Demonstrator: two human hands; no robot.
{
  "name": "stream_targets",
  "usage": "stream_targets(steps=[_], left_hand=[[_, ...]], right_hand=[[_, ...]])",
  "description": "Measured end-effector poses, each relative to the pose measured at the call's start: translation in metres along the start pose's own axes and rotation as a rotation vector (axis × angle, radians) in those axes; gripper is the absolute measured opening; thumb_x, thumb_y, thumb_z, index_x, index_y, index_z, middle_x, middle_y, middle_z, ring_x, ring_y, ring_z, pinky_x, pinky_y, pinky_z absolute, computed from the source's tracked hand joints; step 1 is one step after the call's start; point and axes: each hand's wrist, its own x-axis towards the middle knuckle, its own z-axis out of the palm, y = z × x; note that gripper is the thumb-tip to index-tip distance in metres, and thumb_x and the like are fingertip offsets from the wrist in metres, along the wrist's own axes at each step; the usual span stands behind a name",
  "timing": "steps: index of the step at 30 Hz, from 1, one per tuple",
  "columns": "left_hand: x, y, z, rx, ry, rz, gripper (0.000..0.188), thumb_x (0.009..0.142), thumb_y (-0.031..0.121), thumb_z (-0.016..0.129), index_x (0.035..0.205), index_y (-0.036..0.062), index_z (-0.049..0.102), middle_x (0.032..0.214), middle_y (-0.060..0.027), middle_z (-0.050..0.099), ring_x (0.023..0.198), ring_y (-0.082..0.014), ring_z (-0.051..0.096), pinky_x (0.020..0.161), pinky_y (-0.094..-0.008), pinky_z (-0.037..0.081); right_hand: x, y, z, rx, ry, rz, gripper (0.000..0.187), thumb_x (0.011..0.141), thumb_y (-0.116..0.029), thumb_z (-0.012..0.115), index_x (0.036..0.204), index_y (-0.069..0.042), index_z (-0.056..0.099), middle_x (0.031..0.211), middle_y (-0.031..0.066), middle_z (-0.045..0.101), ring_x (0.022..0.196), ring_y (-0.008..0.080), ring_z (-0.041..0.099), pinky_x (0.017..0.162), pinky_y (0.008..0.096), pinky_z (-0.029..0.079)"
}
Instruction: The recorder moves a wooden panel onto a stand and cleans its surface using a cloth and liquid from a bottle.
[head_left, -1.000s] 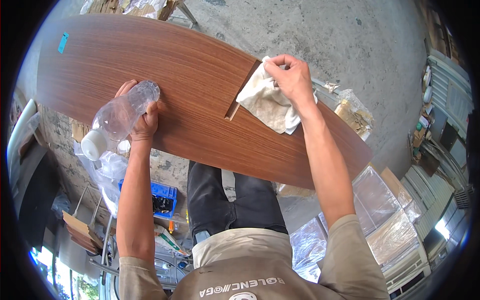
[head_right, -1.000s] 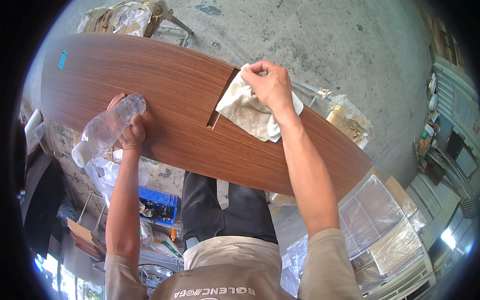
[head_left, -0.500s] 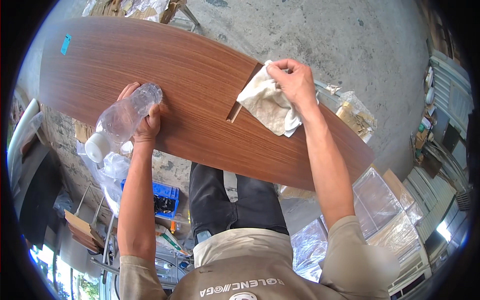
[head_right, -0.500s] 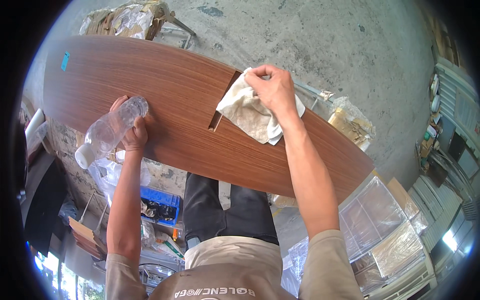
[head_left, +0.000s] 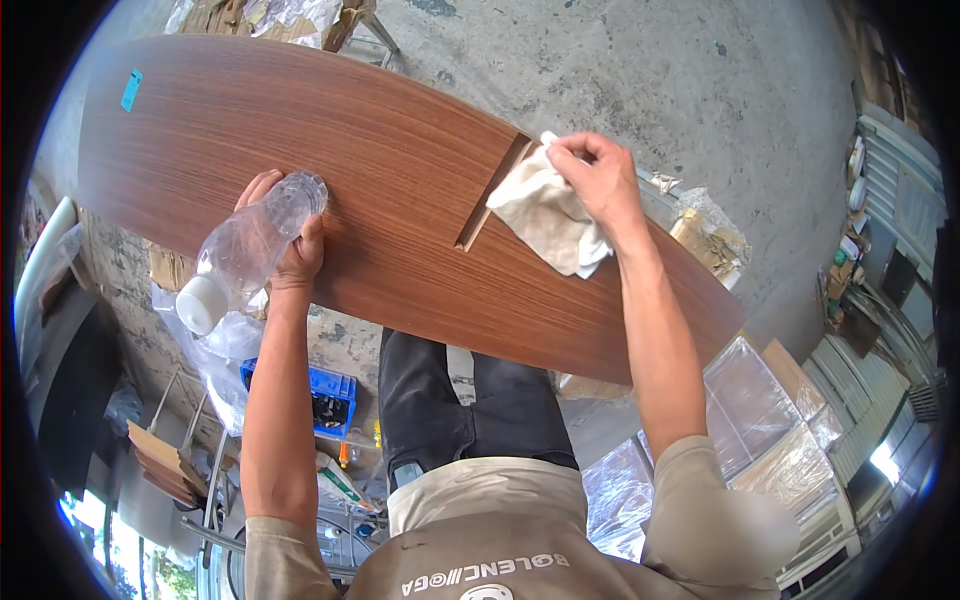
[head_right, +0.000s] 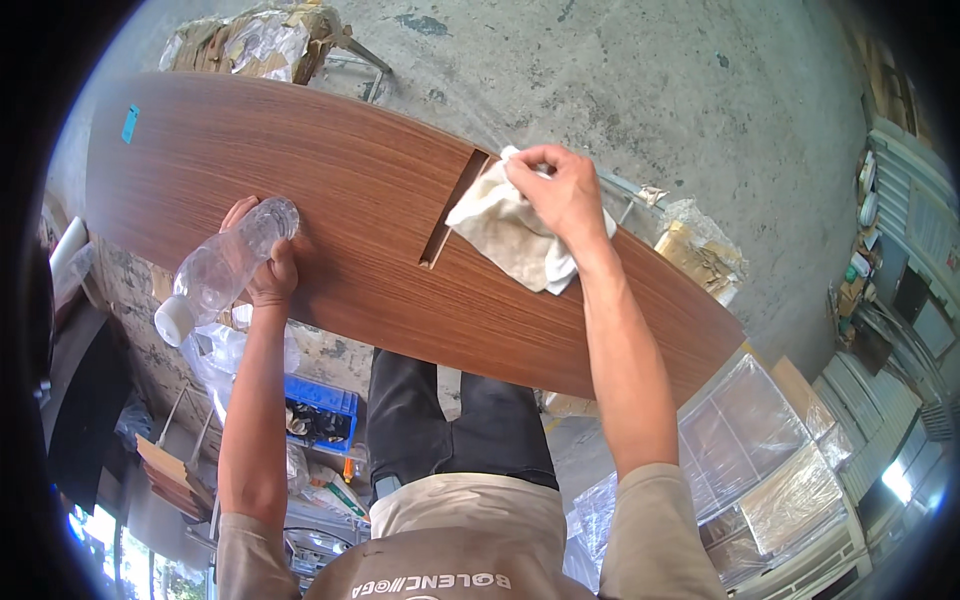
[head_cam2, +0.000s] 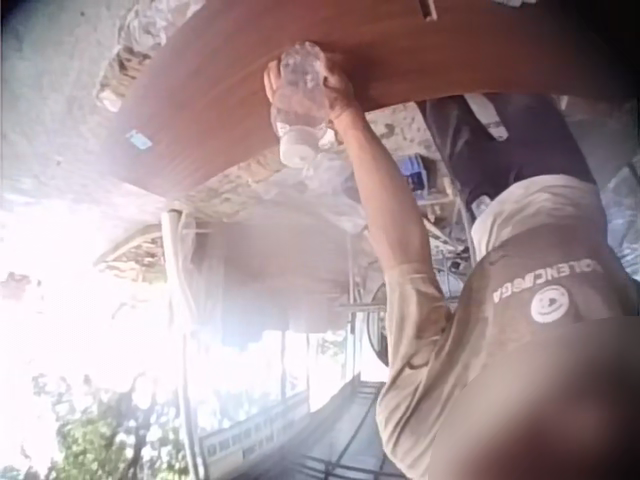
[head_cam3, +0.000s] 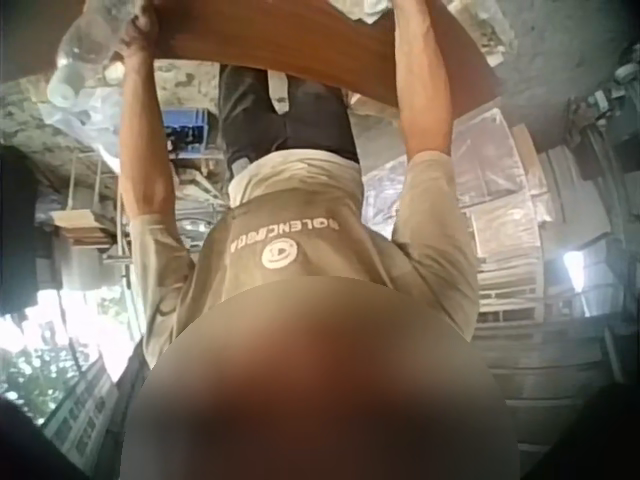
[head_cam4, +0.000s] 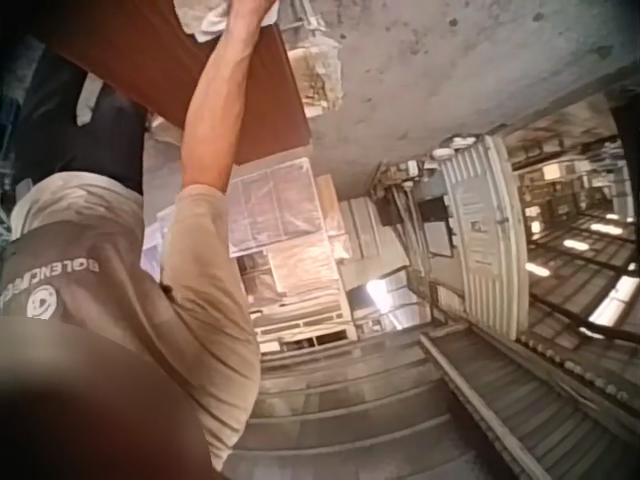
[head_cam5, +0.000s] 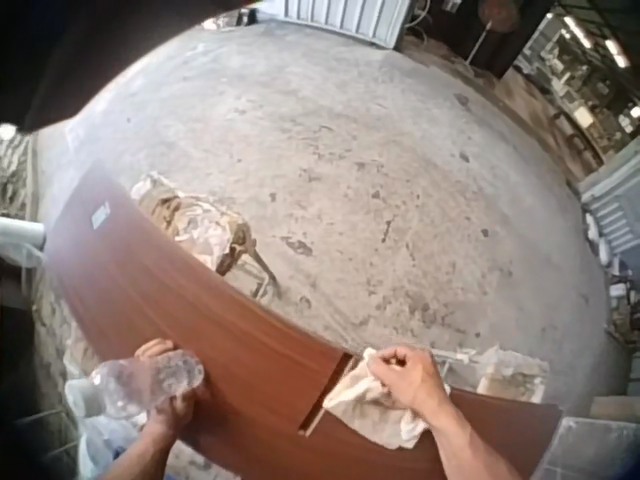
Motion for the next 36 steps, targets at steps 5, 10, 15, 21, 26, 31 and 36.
stream_targets(steps=[5,10,15,21,26,31,36], left_hand=[[-0.001,0.002,0.001,0.01,0.006,-0.011,0.08,0.09,0.074,0.053,0.119,0.0001,0.062,0.121,-0.0171,0.064,0.117,-0.0359,0.059,0.101,-0.047,0.045],[0.0,0.003,0.004,-0.037,0.045,-0.029,0.078,0.086,0.074,0.059,0.116,0.0019,0.065,0.12,-0.0159,0.065,0.115,-0.0348,0.06,0.099,-0.0458,0.046],[-0.001,0.0,0.0,-0.021,0.03,-0.033,0.076,0.087,0.071,0.06,0.117,0.0017,0.064,0.119,-0.0165,0.065,0.115,-0.0352,0.06,0.099,-0.0461,0.046],[0.001,0.0,0.002,-0.014,0.016,-0.01,0.076,0.085,0.071,0.062,0.117,0.0022,0.063,0.12,-0.016,0.064,0.115,-0.0347,0.06,0.098,-0.0463,0.047],[-0.002,0.004,0.0,0.013,0.005,-0.051,0.081,0.093,0.074,0.047,0.121,-0.0003,0.061,0.124,-0.0169,0.063,0.119,-0.0366,0.058,0.103,-0.0479,0.042],[0.002,0.008,0.0,-0.007,0.011,-0.027,0.08,0.093,0.073,0.049,0.121,-0.0005,0.06,0.123,-0.017,0.063,0.119,-0.0364,0.058,0.104,-0.0476,0.042],[-0.001,0.004,0.0,0.001,0.008,-0.035,0.077,0.093,0.071,0.052,0.121,-0.0008,0.061,0.122,-0.0175,0.063,0.117,-0.0363,0.059,0.102,-0.0479,0.044]], right_hand=[[0.003,-0.007,0.001,0.003,-0.048,0.098,0.022,0.081,-0.02,0.079,0.092,-0.001,0.076,0.079,0.0046,0.073,0.064,0.009,0.065,0.059,0.0255,0.052],[0.012,-0.015,-0.002,0.094,-0.133,0.138,0.016,0.082,-0.013,0.077,0.09,0.0,0.073,0.077,0.0048,0.071,0.061,0.0099,0.063,0.056,0.0255,0.052],[0.007,0.0,-0.012,0.007,-0.109,0.114,0.02,0.081,-0.017,0.078,0.091,0.001,0.075,0.079,0.0037,0.072,0.067,0.0078,0.062,0.06,0.0254,0.048],[0.02,0.001,-0.001,0.134,-0.134,0.083,0.02,0.083,-0.018,0.079,0.09,0.0,0.075,0.079,0.0018,0.071,0.067,0.0074,0.06,0.06,0.0253,0.048],[0.011,-0.01,-0.006,0.048,-0.148,0.137,0.021,0.084,-0.018,0.078,0.092,0.001,0.074,0.082,0.0032,0.071,0.068,0.0084,0.062,0.06,0.025,0.049],[0.015,-0.007,0.001,0.123,-0.125,0.137,0.02,0.083,-0.018,0.077,0.091,0.0,0.074,0.079,0.0033,0.071,0.068,0.0084,0.063,0.059,0.0251,0.049],[0.013,-0.013,0.004,0.103,-0.128,0.148,0.017,0.083,-0.015,0.076,0.092,-0.001,0.074,0.079,0.0029,0.071,0.069,0.0081,0.062,0.062,0.0256,0.049]])
